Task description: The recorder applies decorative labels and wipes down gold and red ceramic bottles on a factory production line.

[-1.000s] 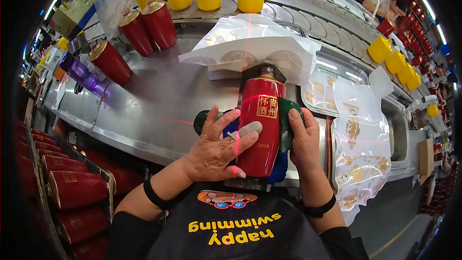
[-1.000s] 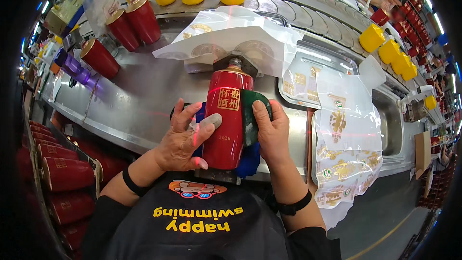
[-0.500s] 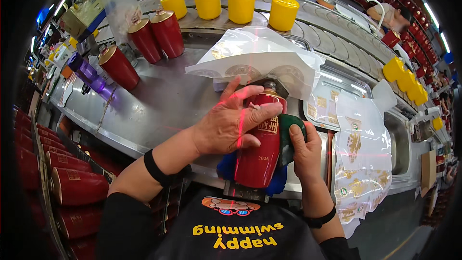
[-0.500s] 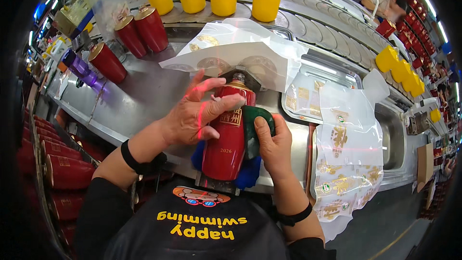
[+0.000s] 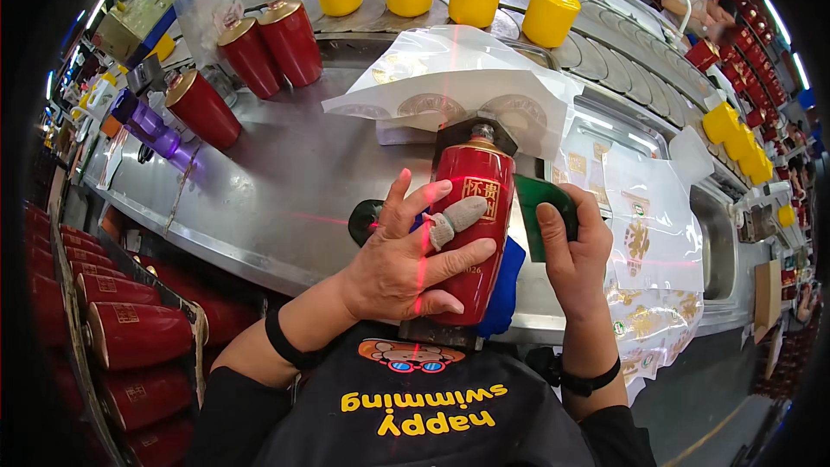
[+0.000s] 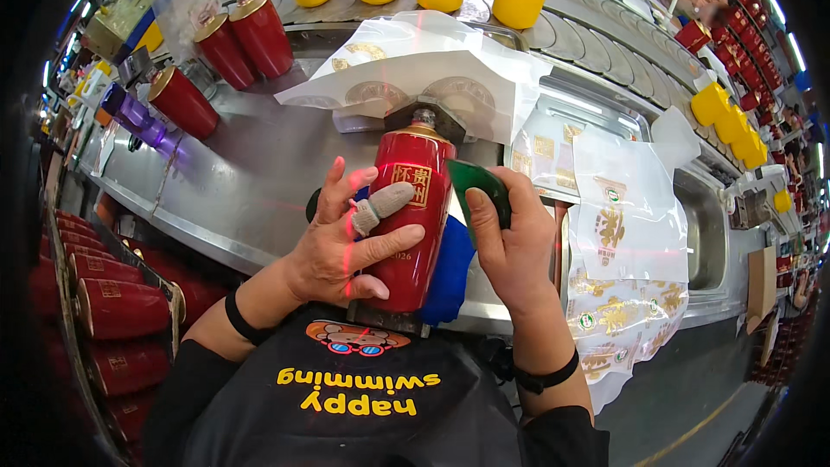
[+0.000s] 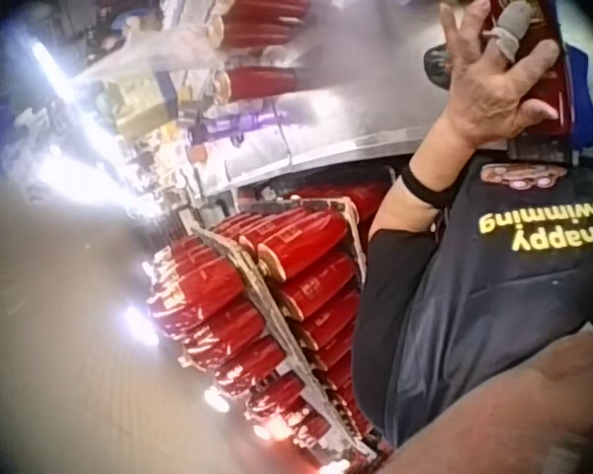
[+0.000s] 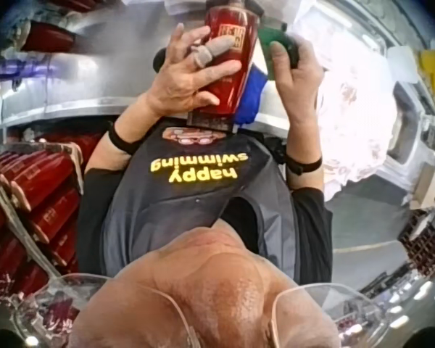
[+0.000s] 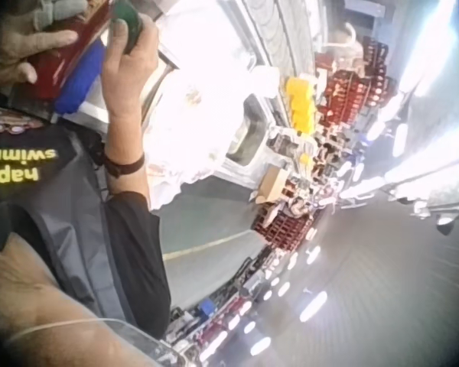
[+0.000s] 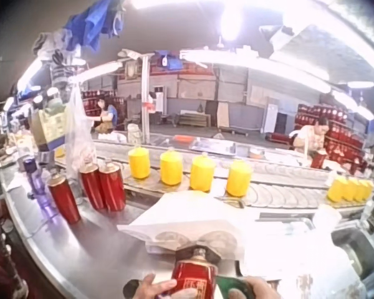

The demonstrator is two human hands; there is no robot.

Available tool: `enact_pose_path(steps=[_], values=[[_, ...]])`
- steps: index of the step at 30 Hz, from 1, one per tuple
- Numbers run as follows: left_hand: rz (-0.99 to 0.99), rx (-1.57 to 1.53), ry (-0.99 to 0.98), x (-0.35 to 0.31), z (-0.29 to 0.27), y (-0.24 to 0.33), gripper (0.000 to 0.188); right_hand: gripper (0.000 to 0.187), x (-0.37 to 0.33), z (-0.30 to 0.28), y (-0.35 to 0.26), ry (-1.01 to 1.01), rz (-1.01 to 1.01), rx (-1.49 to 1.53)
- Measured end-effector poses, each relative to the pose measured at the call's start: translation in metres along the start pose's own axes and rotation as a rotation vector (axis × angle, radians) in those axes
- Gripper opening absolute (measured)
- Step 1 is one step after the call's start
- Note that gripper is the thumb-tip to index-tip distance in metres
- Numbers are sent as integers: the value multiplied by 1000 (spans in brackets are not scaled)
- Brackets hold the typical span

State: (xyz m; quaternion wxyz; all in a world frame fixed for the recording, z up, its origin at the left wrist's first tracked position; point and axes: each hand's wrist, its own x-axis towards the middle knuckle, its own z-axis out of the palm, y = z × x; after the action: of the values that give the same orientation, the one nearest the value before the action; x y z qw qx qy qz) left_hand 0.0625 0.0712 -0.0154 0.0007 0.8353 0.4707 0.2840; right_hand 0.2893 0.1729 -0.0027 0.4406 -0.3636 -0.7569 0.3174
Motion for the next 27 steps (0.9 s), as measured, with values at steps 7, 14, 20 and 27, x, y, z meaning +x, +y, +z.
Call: enact_pose_path(steps=[7, 14, 20, 27], values=[[-115, -212, 144, -14, 8, -4, 63, 59, -9, 8, -9, -224, -474, -430], [-18, -77, 186, -25, 11, 10, 66, 45, -34, -7, -13, -127, -177, -91], [-11, -16, 192, -31, 17, 17, 63, 28, -16, 24, -13, -81, 222, 235], [-62, -197, 262, -41, 22, 18, 64, 27, 2, 7, -18, 11, -460, -358]])
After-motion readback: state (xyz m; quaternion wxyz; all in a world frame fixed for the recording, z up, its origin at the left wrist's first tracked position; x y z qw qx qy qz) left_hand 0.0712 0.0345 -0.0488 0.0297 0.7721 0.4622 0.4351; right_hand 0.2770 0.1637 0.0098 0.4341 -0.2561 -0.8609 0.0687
